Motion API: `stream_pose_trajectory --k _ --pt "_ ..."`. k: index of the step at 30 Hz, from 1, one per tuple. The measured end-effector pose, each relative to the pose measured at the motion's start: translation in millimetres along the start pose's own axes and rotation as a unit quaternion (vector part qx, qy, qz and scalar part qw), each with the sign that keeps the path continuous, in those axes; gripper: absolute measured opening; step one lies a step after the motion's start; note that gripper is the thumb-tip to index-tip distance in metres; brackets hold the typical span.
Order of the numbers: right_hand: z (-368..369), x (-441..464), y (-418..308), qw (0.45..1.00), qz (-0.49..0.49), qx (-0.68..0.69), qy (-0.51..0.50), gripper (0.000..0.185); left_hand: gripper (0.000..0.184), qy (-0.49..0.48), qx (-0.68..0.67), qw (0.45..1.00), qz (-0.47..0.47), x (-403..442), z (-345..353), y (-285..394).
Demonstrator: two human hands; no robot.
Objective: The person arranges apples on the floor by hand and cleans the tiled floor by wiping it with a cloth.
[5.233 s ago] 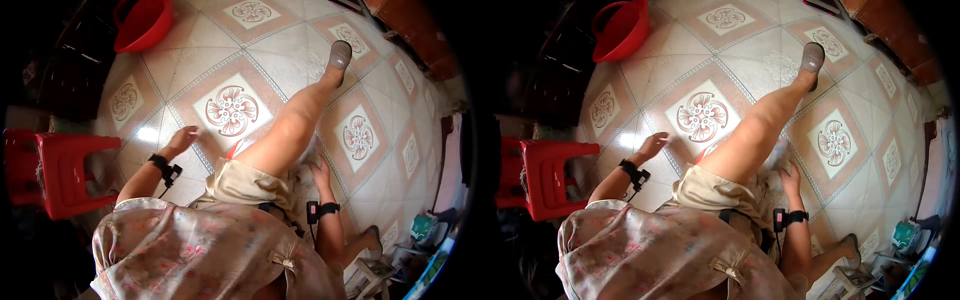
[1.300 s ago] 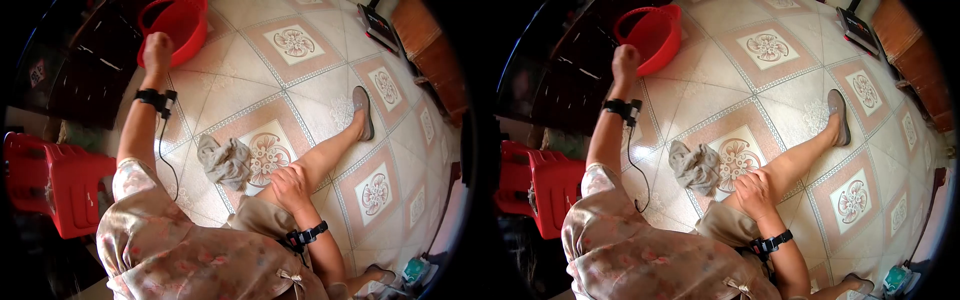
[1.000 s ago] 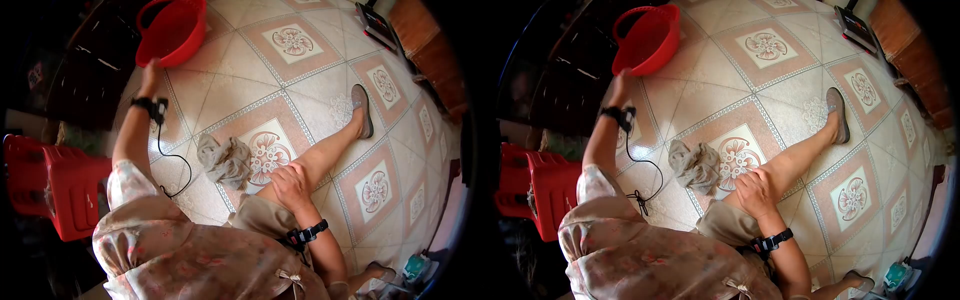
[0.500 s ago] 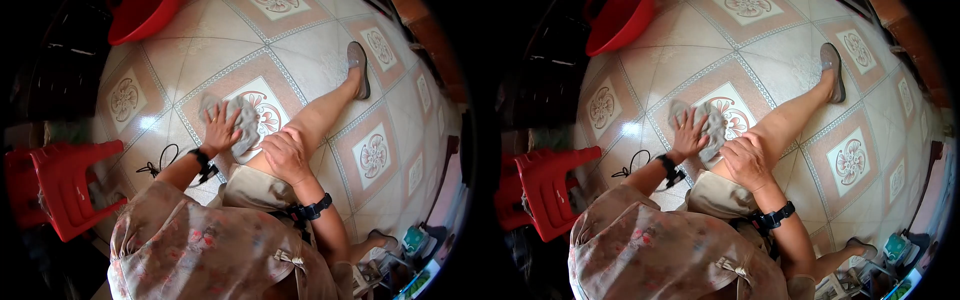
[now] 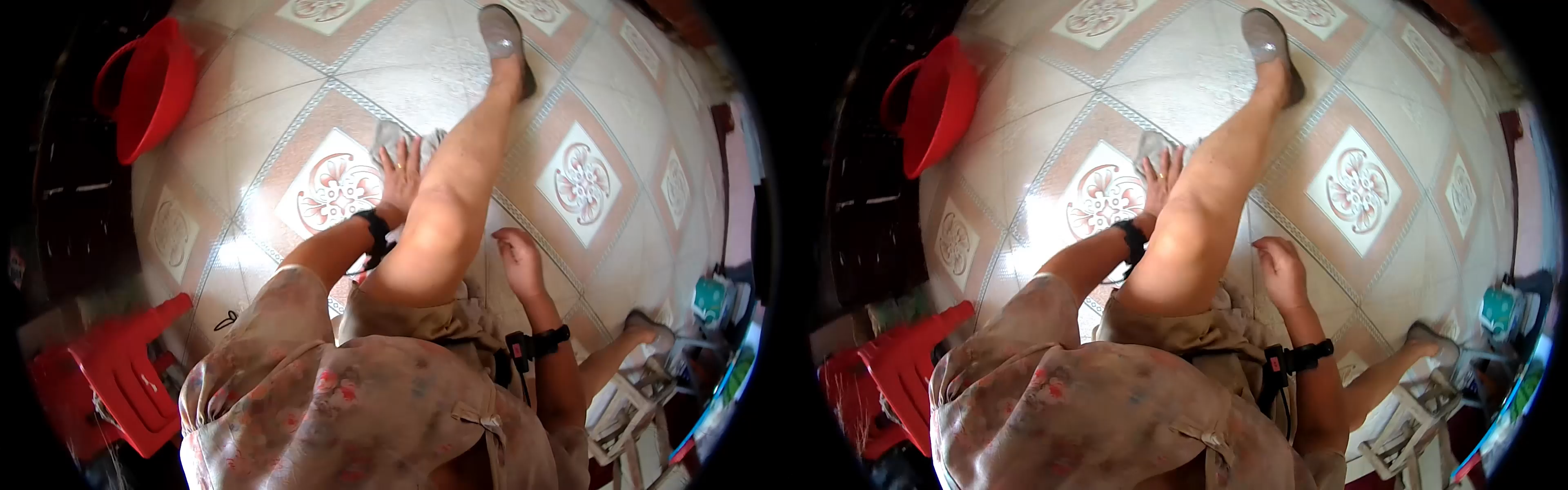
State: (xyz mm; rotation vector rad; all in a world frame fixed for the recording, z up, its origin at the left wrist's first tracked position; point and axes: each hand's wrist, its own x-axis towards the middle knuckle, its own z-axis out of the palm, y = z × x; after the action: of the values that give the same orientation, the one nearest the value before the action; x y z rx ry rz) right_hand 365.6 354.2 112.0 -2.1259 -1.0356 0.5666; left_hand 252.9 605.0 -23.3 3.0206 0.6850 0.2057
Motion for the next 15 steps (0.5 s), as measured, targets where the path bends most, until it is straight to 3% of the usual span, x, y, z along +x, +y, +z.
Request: stream_pose_trajectory --k 3,6,8,11,13,15 --pt "6.8 -44.2 15.0 1.0 0.004 -0.021 -0.018 0.014 0.061 -0.057 0.001 0.991 0.122 -28.7 -0.8 50.1" --pt "6.9 -76.2 18.9 0.998 0.036 -0.04 -0.038 0.016 0.061 -0.12 -0.106 0.961 0.226 -24.5 -15.5 64.0" --pt "10.9 -81.4 14.4 0.998 0.032 -0.043 -0.019 0.019 0.06 -0.187 -0.223 0.922 0.255 -4.3 -28.4 56.4" --pt "13.8 -75.0 5.9 0.997 -0.006 -0.07 0.016 0.028 0.06 -0.262 -0.374 0.862 0.222 14.4 -54.0 26.8" --pt "19.5 -62.5 -1.8 0.994 -0.037 -0.092 0.038 0.036 0.059 -0.217 -0.329 0.899 0.193 3.9 -76.6 -8.1" --pt "34.2 -38.7 2.6 0.985 -0.091 -0.14 0.033 0.043 0.058 -0.146 -0.189 0.957 0.164 -22.6 -102.2 -48.8"
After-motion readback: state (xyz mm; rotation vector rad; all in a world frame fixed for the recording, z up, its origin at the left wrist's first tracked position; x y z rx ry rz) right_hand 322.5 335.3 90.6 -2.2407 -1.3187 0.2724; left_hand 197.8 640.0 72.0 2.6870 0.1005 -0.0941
